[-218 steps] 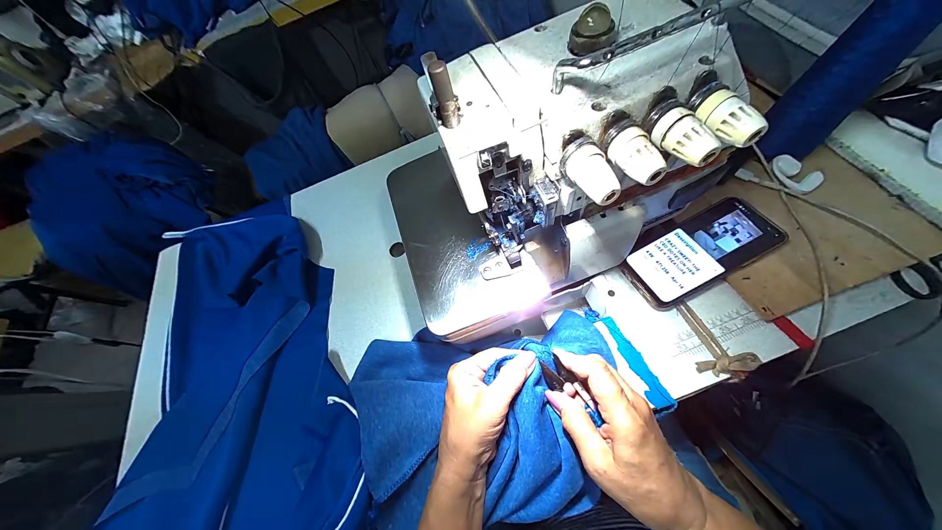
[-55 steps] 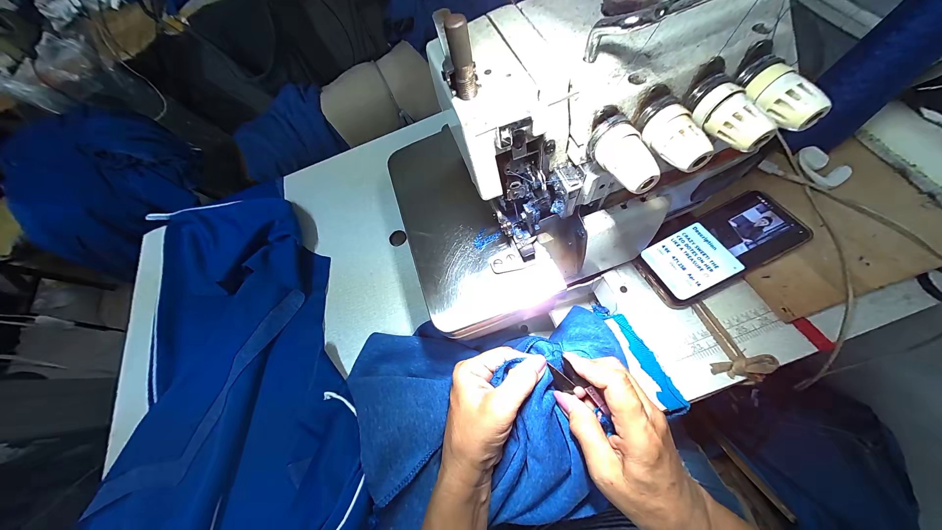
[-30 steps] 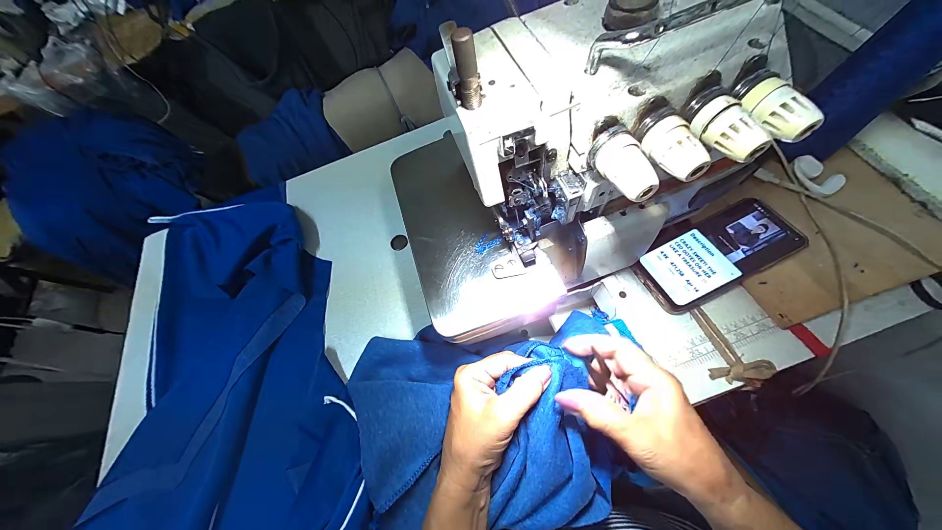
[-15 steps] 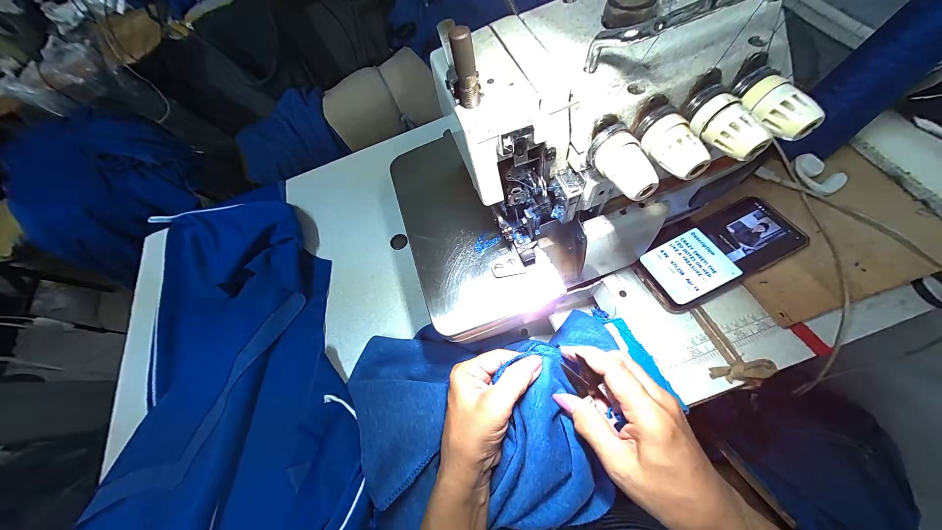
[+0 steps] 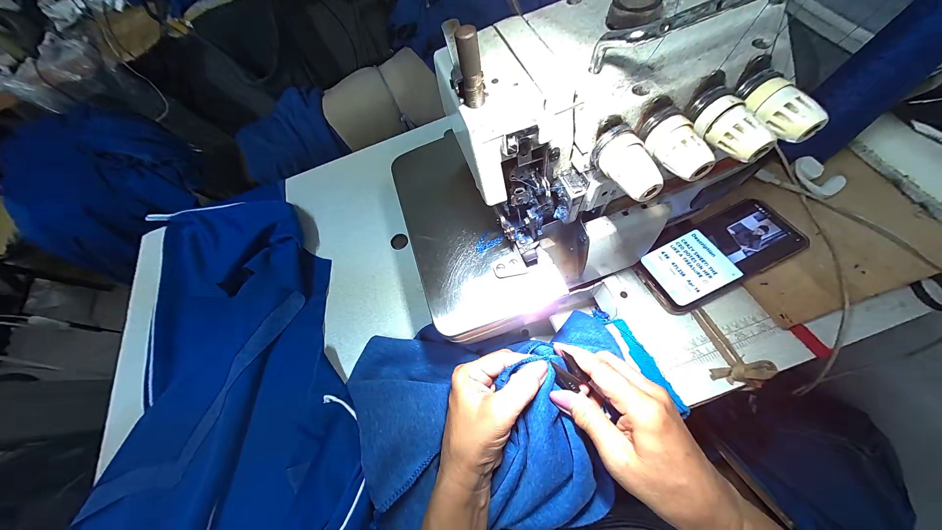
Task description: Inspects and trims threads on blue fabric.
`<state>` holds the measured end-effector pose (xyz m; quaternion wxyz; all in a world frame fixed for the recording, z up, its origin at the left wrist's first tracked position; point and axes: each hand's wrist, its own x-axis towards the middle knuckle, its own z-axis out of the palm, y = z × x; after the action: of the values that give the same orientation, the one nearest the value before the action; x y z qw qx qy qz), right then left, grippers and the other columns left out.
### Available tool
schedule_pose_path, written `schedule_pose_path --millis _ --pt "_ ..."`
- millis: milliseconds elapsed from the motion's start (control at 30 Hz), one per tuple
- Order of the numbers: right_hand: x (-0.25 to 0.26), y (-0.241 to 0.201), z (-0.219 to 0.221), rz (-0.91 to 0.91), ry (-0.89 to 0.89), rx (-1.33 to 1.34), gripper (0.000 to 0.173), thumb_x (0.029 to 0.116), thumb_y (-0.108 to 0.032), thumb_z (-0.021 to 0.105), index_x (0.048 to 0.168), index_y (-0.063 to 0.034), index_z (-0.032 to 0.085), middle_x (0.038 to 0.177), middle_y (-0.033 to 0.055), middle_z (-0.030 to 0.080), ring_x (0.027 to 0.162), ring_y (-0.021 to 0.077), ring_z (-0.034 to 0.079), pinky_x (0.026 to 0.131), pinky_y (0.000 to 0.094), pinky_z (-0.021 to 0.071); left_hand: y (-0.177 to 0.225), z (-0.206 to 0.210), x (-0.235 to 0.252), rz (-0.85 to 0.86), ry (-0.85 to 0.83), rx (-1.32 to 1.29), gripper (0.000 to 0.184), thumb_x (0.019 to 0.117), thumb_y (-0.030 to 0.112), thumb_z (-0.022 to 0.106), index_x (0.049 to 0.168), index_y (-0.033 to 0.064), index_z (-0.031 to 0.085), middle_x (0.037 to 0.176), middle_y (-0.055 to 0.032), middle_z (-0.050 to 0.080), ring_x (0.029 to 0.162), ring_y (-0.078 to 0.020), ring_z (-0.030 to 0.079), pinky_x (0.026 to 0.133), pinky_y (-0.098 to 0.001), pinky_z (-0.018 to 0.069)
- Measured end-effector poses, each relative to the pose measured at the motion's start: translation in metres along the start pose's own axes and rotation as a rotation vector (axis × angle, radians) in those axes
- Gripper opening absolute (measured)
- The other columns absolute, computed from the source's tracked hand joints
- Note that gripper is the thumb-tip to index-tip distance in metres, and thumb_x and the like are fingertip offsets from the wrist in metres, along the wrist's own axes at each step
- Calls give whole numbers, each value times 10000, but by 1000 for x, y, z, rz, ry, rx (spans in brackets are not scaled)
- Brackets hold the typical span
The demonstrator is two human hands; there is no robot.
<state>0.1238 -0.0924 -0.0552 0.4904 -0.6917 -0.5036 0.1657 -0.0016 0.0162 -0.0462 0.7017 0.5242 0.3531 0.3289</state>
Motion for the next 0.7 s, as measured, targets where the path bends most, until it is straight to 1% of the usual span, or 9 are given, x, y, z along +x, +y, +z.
schedule_pose_path --millis 200,400,600,700 --pt "0 0 0 16 -4 -10 359 1000 -285 597 1252 -54 708 963 -15 674 794 -28 610 719 113 528 0 0 0 -3 3 6 70 850 38 724 805 36 779 728 -71 710 670 -79 670 642 -222 568" --pt "0 -1 -2 24 -14 -6 352 1003 -293 593 1250 -71 709 973 -21 679 793 -36 611 714 111 529 0 1 0 -8 11 13 70 837 39 732 778 42 771 711 -58 700 657 -69 658 625 -212 557" --pt "0 0 -3 31 -20 7 356 999 -286 592 1254 -66 707 969 -17 679 786 -33 611 713 115 532 -2 0 0 28 -3 48 69 836 33 730 784 38 774 733 -52 703 675 -62 651 632 -205 548" --pt "0 0 -3 43 -23 15 354 994 -289 591 1234 -61 715 958 -18 678 774 -39 602 702 107 521 -2 0 0 47 -4 68 67 828 24 729 788 40 780 747 -45 707 694 -59 657 650 -200 553"
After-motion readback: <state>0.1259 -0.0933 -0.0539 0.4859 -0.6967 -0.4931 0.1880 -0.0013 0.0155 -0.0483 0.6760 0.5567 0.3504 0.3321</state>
